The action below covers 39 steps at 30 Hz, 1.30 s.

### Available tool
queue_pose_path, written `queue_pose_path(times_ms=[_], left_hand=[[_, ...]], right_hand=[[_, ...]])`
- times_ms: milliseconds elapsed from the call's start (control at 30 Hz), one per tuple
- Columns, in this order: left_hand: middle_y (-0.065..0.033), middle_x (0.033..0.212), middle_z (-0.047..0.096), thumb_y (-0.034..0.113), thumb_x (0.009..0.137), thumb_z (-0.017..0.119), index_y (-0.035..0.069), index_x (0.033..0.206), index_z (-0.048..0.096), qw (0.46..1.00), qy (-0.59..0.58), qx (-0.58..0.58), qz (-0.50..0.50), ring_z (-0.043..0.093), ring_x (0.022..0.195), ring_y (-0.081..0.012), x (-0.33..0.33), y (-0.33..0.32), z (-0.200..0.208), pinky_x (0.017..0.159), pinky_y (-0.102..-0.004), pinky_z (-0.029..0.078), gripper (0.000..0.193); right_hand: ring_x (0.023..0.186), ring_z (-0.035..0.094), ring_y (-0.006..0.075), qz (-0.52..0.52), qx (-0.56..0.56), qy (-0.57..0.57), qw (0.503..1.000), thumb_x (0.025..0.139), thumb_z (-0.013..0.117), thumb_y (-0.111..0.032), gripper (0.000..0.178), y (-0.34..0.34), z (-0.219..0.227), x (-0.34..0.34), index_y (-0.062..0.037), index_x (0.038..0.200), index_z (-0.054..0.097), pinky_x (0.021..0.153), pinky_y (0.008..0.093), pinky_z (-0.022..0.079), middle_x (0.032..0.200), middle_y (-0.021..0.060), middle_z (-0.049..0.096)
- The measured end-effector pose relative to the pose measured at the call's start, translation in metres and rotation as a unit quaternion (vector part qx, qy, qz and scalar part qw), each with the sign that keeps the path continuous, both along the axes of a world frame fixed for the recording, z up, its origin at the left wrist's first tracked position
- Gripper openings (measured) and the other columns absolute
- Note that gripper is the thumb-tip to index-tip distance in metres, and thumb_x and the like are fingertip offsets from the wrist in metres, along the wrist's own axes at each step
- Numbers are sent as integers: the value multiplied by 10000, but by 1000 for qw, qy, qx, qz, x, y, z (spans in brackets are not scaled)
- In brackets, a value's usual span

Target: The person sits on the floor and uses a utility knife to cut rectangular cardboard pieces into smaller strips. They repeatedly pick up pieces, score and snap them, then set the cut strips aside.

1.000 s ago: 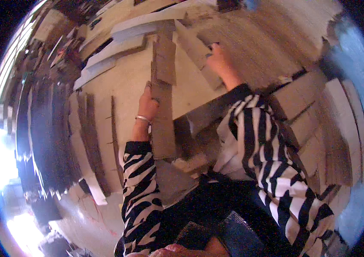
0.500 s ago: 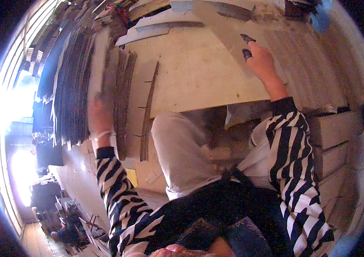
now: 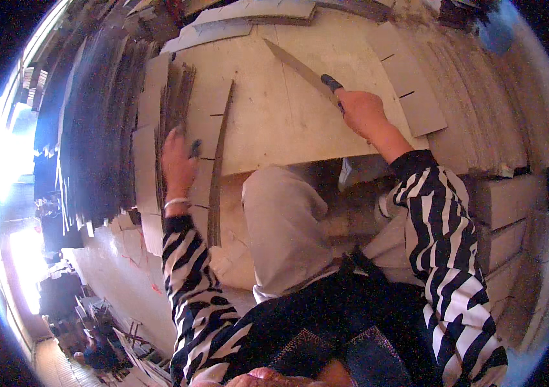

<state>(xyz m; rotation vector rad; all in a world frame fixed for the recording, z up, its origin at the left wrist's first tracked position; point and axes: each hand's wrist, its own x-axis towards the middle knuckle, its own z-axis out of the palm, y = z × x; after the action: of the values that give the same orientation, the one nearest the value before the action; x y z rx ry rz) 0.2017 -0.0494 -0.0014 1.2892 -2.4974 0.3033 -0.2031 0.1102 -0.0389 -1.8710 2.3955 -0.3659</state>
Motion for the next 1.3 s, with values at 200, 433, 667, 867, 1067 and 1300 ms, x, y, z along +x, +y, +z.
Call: queue_pose_path(times_ms=[200,433,667,867,1067,1300], left_hand=[[-141,1307,466,166,688,645,23,1029,584,971,-83,-31,223,439,1211,-309,-48,-11,-79,927,-470,387,375],[-139,1157,548,118,716,608,46,969,615,992,-90,66,56,519,1060,-331,-70,-17,-72,826,-419,457,263],[-193,799,665,116,773,597,-19,935,676,940,231,249,-9,627,767,-346,-126,-7,-57,684,-381,481,225],[-106,711,657,152,782,596,-10,983,686,893,313,321,-31,559,632,-136,-156,23,-80,614,-303,449,273],[-181,791,657,161,797,579,-20,952,669,873,257,403,-99,610,704,-291,-177,42,-45,669,-364,473,255],[-194,1263,524,364,853,587,20,1138,586,991,-62,50,109,492,1164,-372,-92,15,-46,965,-433,396,446]], right_hand=[[805,634,351,50,-55,-27,997,777,559,-66,261,2,-2,13,-114,1033,566,624,472,481,821,138,648],[798,633,337,61,-73,-19,995,767,538,-75,216,0,13,14,-111,977,575,619,472,478,834,118,649],[736,623,310,153,-279,-88,944,760,540,-72,187,-2,17,46,-110,933,600,583,441,476,782,102,622],[706,613,312,132,-209,-70,966,768,540,-67,173,-5,-2,60,-111,926,594,555,449,464,758,101,607],[738,625,335,136,-87,-30,986,768,555,-76,294,-8,-18,42,-124,1058,555,583,464,474,778,120,624],[802,630,362,56,40,-83,994,743,580,-65,385,-10,3,33,-104,1120,515,651,487,476,843,148,649]])
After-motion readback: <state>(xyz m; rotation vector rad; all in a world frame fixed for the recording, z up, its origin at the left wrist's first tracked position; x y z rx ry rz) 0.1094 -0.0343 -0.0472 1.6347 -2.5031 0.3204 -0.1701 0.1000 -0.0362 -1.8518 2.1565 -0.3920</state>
